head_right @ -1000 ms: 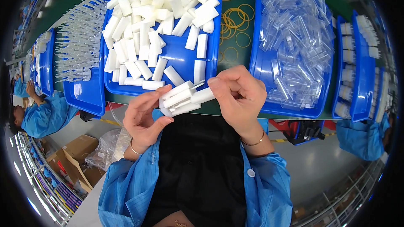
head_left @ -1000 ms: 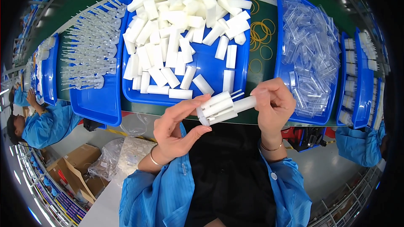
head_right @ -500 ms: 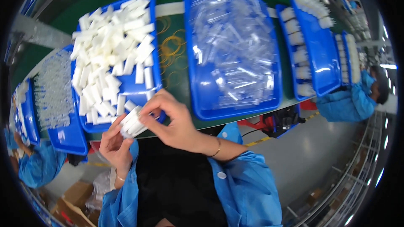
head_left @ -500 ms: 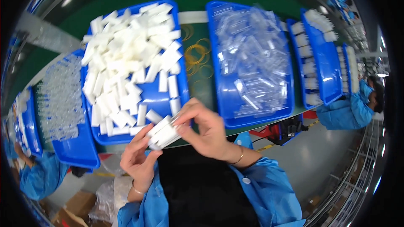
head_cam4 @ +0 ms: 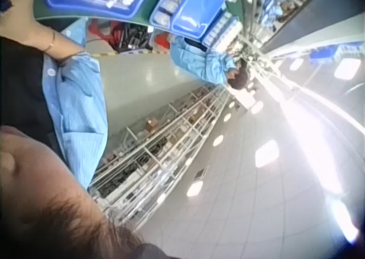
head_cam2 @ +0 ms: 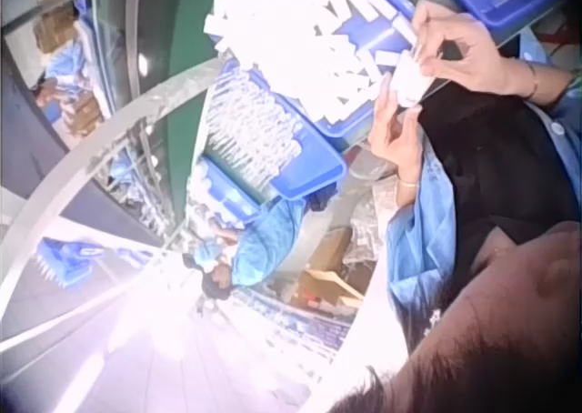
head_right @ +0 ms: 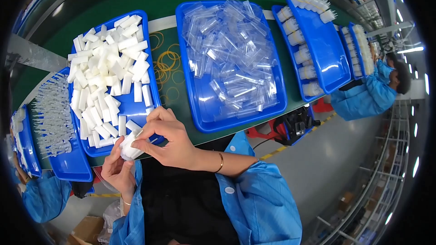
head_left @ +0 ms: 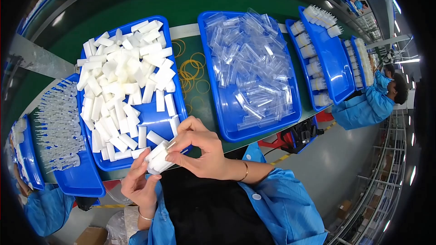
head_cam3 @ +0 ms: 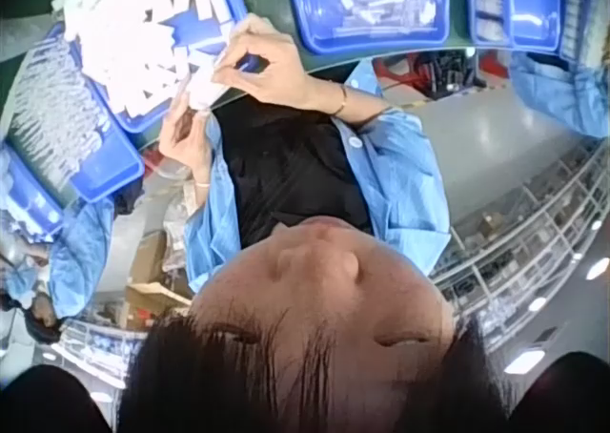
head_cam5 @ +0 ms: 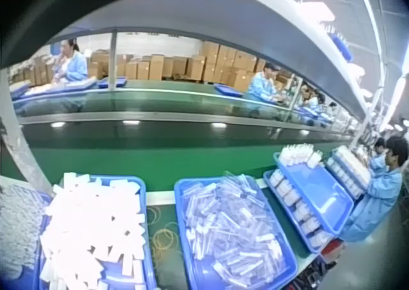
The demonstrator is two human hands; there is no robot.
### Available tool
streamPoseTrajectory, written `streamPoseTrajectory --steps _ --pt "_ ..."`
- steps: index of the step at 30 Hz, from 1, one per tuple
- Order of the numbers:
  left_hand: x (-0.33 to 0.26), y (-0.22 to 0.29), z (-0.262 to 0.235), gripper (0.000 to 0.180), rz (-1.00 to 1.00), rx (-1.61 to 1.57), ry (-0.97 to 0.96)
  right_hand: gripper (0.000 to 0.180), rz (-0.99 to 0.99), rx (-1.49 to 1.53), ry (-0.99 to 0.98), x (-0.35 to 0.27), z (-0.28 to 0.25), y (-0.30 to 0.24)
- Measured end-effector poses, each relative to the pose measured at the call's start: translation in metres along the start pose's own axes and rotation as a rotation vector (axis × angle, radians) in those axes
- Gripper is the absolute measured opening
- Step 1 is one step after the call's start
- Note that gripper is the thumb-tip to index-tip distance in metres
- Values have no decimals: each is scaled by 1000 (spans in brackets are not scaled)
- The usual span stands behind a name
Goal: The person assembles component bundles by attaching white foam pieces onto the prongs of a plastic base, sliding clear plastic covers over each prong, and wrapping a rubber band around the bundle.
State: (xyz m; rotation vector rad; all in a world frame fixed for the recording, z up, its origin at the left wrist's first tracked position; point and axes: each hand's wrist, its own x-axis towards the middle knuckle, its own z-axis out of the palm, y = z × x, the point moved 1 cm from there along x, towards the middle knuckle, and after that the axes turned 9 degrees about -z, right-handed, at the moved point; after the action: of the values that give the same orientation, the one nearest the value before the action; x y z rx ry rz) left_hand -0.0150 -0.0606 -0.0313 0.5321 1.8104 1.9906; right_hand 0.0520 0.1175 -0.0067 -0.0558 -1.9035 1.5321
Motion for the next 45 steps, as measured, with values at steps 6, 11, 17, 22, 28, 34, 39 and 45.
streamPoseTrajectory --steps 6,11,17,22,28,34,39,45 --pt "2 10 2 54 -149 -113 39 26 -24 103 -28 4 14 1" --pt "4 10 -7 43 -174 -246 -74 25 -86 99 -84 8 14 7" --pt "2 11 -25 50 -170 -408 63 19 -116 -346 -253 34 15 15" --pt "8 13 -35 59 -239 -594 102 30 -145 -756 -420 31 39 6" --pt "11 9 -35 45 -219 -660 13 28 -99 -742 -489 33 37 7" --pt "11 6 -28 33 -145 -615 -22 25 -118 -661 -370 30 31 4" --pt "8 2 -23 25 -59 -459 -6 15 60 -69 -116 23 4 3" --pt "5 2 -14 23 12 -336 -52 6 309 386 48 13 -11 0"
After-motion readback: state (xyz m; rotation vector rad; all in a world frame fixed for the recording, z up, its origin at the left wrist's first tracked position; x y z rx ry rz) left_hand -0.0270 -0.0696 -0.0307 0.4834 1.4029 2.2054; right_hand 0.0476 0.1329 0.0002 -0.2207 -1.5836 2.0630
